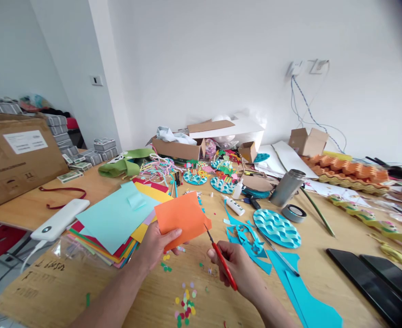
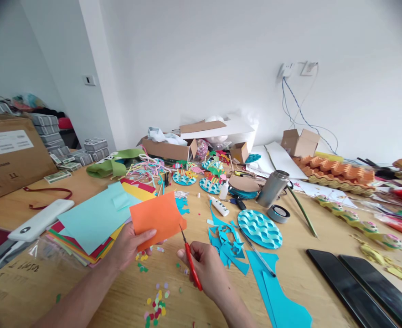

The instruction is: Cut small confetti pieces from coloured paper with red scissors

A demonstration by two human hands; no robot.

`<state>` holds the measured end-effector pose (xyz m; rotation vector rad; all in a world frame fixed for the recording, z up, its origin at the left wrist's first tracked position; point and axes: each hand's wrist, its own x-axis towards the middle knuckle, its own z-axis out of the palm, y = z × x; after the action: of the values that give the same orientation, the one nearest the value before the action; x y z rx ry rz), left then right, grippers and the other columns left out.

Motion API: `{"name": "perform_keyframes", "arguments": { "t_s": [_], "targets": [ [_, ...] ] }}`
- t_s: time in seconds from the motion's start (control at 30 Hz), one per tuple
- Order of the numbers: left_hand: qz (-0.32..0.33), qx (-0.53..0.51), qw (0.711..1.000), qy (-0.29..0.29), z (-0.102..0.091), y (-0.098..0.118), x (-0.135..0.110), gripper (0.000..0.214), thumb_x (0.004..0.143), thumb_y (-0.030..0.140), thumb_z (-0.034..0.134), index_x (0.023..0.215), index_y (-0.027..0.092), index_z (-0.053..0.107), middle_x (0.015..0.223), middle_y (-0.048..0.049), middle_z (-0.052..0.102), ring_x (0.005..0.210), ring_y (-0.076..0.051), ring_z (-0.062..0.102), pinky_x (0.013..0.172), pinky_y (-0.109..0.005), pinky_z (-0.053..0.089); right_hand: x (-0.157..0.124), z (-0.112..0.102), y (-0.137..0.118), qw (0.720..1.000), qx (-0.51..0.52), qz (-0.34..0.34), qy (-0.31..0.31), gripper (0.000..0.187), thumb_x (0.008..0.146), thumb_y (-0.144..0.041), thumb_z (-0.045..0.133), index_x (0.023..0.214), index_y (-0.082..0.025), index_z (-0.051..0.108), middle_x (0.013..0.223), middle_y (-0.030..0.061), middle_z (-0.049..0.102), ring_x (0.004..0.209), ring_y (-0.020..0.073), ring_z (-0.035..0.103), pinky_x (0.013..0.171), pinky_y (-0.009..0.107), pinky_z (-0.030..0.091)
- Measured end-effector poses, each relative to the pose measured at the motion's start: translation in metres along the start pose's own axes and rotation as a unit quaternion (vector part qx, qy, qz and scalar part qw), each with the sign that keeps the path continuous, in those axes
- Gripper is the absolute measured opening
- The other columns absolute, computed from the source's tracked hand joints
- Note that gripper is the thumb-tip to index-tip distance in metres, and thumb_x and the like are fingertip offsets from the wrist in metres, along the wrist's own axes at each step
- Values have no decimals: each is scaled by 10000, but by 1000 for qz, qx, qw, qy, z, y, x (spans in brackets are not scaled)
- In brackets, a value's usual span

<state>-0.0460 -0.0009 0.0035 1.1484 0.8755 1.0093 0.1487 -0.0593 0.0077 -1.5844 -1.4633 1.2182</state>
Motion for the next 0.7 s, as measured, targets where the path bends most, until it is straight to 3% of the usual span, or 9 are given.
{"name": "perform_keyframes", "arguments": {
  "t_s": [0.47, 0.7],
  "targets": [
    [-9, 7, 999, -34, 2, -6, 0, 342, 708, 309, 627, 983, 119, 552, 848, -101, 663, 662, -219, 647, 417, -225, 466, -2, -3, -5, 999, -1, -4, -41, 438, 805, -556, 424, 640, -155, 485, 433, -27, 517, 346, 67, 453, 347, 153, 310],
    [1, 12, 1000, -15, 0, -4, 0, 357, 704, 316, 635, 999, 130, 558, 853, -93, 659, 653, -218, 648, 440, -241, 482, -4, -2, -4, 999, 1, 7, -36, 438, 797, -561, 435, 634, -156, 480, 411, -36, 497, 326, 63, 436, 329, 148, 295]
  ]
}}
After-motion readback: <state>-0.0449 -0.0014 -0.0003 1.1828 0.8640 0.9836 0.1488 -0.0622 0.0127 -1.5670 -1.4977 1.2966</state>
